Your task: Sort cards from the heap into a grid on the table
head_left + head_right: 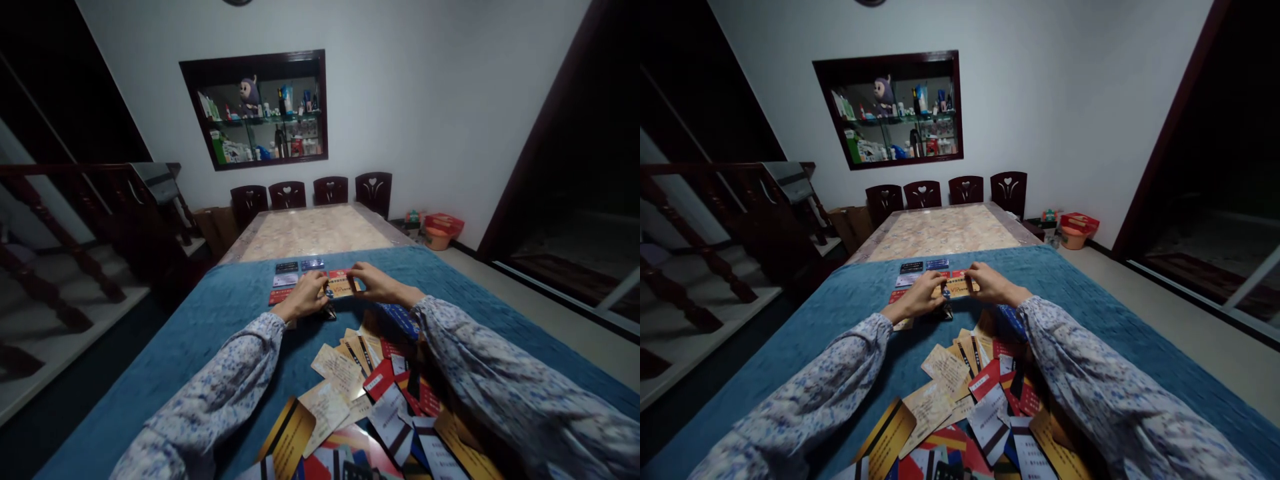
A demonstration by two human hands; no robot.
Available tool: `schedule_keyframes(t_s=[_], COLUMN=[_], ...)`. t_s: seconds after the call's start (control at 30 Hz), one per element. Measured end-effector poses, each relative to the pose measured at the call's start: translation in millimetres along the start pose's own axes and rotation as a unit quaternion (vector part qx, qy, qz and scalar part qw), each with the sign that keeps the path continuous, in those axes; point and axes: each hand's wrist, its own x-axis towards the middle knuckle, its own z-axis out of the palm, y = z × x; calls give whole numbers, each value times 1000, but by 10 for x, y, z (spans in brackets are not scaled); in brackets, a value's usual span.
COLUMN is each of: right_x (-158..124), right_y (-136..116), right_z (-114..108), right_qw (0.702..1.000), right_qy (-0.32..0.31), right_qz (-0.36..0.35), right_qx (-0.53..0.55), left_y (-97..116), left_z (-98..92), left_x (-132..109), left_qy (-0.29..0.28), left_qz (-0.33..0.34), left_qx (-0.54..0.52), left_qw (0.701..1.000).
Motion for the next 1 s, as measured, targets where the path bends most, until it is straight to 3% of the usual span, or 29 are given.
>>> schedule_keyframes(t_s=[0.17,0.43,1.0], right_x=[51,103,173], right_y=[113,375,504], right_z=[-26,160,294], right_qw=[999,996,992], right_qy=[-38,-75,-106], right_qz=[19,50,66], right_qx=[-6,-4,-4], left_y=[-73,-114,-130], left_z=[127,284,310], left_x=[193,434,534], left_qy=[-38,-83,-127], left_qz=[-21,-20,-31], left_qx=[15,31,49], left_qw=[999,996,990])
